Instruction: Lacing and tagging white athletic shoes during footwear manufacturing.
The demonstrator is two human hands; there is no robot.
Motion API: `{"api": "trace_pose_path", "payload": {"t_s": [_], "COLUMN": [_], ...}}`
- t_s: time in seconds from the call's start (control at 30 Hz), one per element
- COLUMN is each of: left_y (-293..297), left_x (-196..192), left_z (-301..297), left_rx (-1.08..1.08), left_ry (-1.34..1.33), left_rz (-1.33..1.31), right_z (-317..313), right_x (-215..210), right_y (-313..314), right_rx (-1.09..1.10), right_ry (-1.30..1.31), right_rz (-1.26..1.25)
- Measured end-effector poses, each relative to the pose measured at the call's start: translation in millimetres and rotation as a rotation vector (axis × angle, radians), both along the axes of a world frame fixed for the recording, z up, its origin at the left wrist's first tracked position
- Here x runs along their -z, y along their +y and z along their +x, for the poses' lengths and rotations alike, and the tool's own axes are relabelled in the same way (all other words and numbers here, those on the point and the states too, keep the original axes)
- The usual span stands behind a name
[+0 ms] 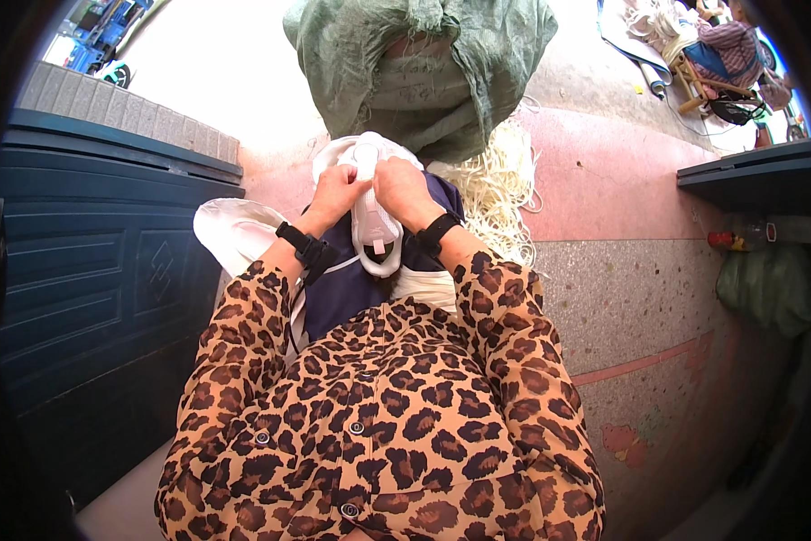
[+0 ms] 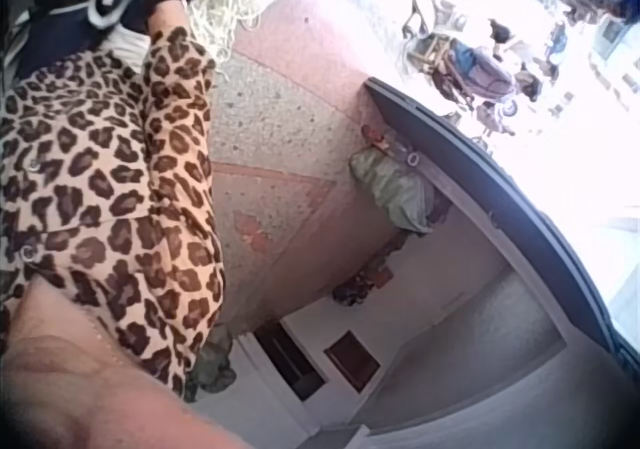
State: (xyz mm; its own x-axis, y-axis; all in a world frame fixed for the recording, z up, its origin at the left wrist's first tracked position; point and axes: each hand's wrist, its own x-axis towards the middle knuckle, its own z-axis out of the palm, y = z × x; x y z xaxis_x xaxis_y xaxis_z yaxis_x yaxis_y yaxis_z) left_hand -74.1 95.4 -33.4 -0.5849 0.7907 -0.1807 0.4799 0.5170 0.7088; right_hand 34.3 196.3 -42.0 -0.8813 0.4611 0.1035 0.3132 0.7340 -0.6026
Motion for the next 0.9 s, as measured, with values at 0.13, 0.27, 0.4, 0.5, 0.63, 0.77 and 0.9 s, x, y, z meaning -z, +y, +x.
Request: {"api": "trace_pose_path", "payload": {"t_s": [0.13, 0.27, 0.4, 0.5, 0.63, 0.77, 0.9], "left_y": [-2.9, -4.2, -6.2, -4.9, -4.6, -2.9, -0.8], "left_x": [-0.6, 0.8, 2.3, -0.7, -0.2, 2.9, 0.8], "left_z": [0.5, 1.7, 1.1, 2.2, 5.9, 3.0, 1.2], "left_rx": [-0.018, -0.048, -0.042, -0.018, -0.050, -0.031, 0.036], "left_ry": [-0.034, -0.044, -0.050, -0.018, -0.014, -0.095, 0.063], "left_rz": [0.016, 0.031, 0.035, 0.033, 0.041, 0.061, -0.029], "right_z": [0.8, 1.6, 0.5, 0.0, -4.0, 5.2, 12.1], "right_x": [-4.2, 0.6, 5.9, 8.4, -4.0, -4.1, 2.7], "right_y": [2.3, 1.3, 7.0, 12.5, 1.3, 5.7, 5.3], "right_rx": [-0.070, -0.064, -0.047, -0.033, 0.040, 0.104, 0.109], "right_ry": [0.000, 0.082, 0.161, 0.159, 0.115, 0.054, 0.089], "right_rz": [0.052, 0.070, -0.122, -0.300, -0.155, -0.185, -0.175]}}
